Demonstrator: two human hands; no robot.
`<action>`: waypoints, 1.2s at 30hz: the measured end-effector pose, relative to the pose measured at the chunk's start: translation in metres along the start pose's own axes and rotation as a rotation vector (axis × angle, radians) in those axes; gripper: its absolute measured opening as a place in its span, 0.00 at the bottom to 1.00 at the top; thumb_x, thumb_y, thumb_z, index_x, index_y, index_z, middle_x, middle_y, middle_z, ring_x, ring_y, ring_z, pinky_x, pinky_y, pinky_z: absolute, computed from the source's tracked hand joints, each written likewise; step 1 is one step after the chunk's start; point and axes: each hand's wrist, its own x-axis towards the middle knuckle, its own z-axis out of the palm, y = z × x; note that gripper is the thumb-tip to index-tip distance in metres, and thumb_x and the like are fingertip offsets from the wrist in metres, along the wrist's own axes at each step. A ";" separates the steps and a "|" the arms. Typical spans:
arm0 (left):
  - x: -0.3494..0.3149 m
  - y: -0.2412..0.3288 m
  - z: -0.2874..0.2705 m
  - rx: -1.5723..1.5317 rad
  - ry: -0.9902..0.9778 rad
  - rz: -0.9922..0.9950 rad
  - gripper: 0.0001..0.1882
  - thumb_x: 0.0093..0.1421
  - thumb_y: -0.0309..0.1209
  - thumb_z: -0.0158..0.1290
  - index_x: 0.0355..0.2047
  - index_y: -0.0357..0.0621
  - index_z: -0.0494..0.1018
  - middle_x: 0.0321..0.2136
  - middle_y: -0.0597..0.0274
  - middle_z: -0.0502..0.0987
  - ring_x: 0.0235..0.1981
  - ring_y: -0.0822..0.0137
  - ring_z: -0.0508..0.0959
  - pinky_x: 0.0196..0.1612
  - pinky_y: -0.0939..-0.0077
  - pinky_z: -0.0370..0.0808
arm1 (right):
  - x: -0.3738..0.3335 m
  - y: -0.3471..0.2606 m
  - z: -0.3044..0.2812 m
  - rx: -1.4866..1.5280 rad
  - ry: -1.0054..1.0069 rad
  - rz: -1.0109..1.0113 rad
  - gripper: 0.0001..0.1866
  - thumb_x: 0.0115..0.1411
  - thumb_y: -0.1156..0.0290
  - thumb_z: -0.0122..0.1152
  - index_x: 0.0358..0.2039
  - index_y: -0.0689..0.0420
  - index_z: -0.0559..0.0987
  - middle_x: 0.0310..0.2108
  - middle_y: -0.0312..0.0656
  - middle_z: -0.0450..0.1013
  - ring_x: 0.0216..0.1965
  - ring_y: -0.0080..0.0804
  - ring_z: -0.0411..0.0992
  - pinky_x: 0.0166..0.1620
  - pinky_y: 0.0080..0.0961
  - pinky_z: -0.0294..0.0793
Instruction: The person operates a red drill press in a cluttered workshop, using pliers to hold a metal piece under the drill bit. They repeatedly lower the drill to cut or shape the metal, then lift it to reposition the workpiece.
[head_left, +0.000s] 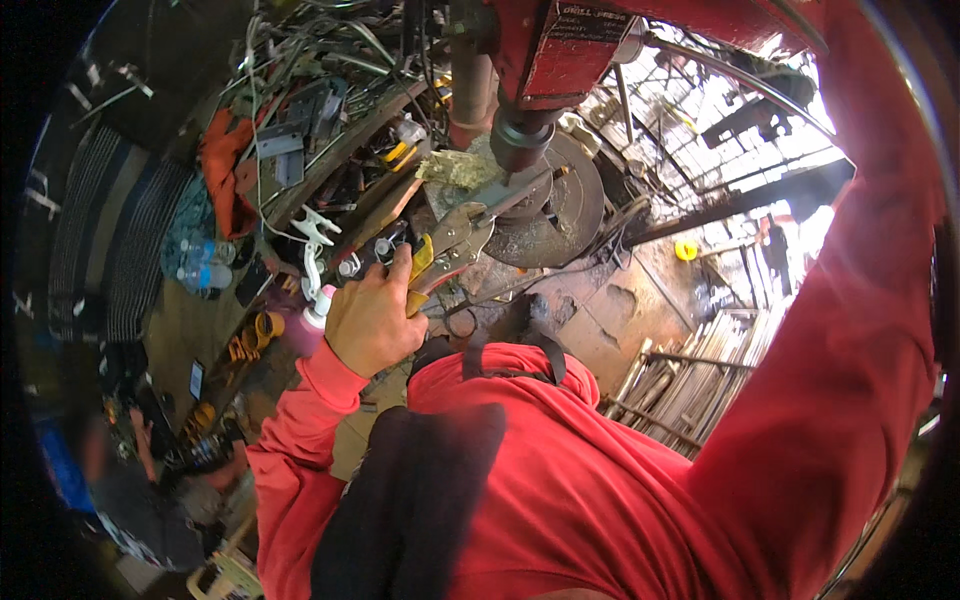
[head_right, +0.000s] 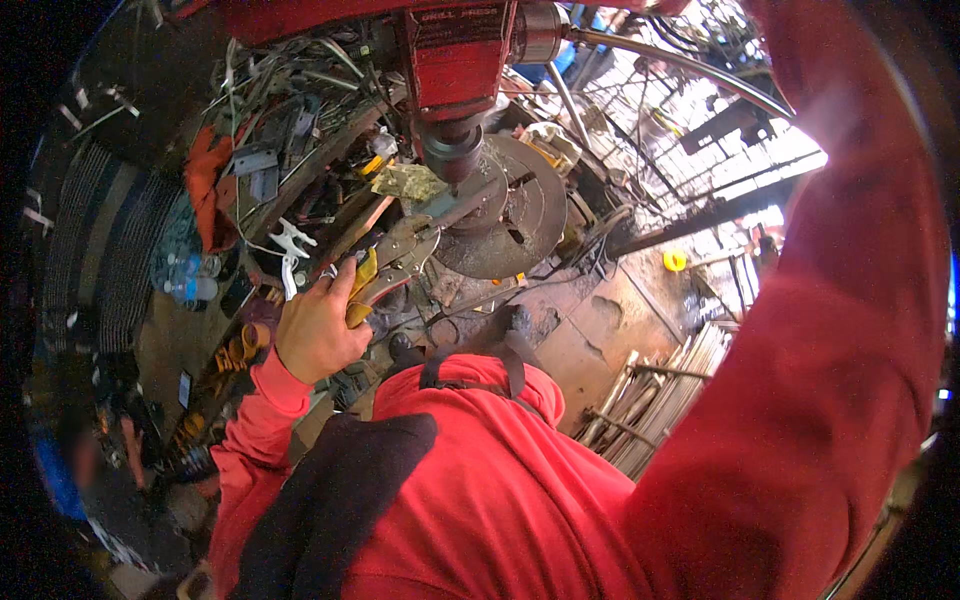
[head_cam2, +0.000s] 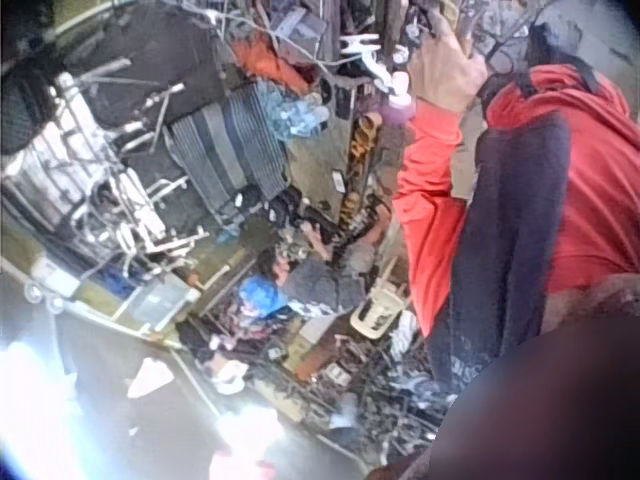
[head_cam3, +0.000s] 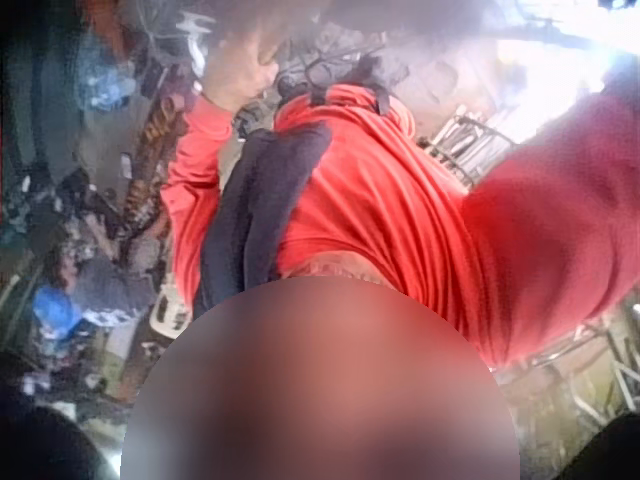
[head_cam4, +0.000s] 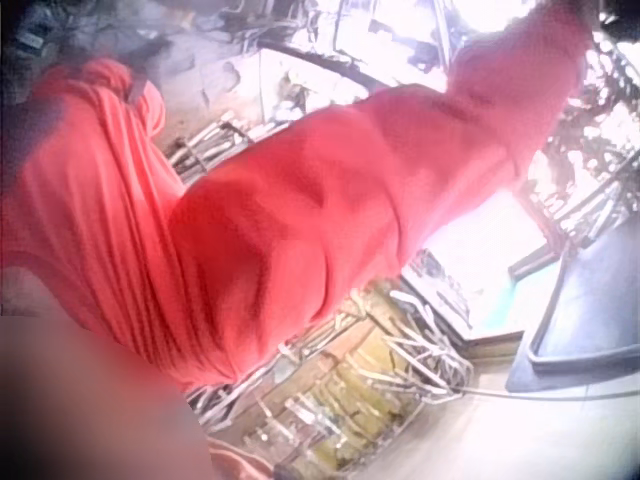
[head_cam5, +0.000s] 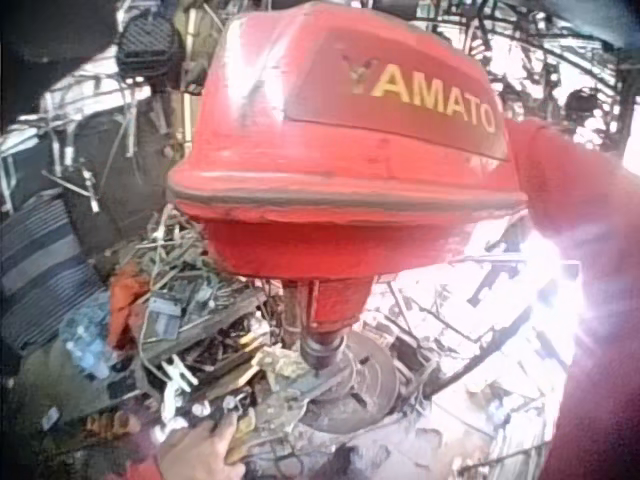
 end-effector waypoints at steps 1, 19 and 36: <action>0.002 -0.006 0.000 -0.010 -0.014 0.023 0.43 0.49 0.36 0.59 0.65 0.34 0.61 0.37 0.36 0.78 0.32 0.36 0.81 0.39 0.48 0.79 | 0.006 0.005 0.008 0.036 0.055 0.061 0.12 0.61 0.59 0.65 0.37 0.54 0.85 0.38 0.37 0.82 0.40 0.27 0.79 0.44 0.32 0.78; 0.005 -0.001 -0.010 -0.003 -0.077 0.028 0.43 0.50 0.36 0.60 0.65 0.33 0.61 0.38 0.34 0.78 0.32 0.36 0.81 0.36 0.47 0.79 | 0.110 0.112 0.091 0.923 0.466 0.213 0.12 0.61 0.59 0.64 0.37 0.55 0.85 0.38 0.38 0.82 0.39 0.27 0.79 0.43 0.32 0.78; 0.006 -0.001 -0.009 0.061 -0.098 0.067 0.44 0.50 0.36 0.61 0.64 0.31 0.59 0.36 0.34 0.78 0.30 0.37 0.81 0.34 0.48 0.80 | 0.105 0.106 0.090 0.994 0.499 0.210 0.13 0.62 0.60 0.63 0.38 0.55 0.85 0.38 0.38 0.81 0.39 0.28 0.79 0.43 0.31 0.78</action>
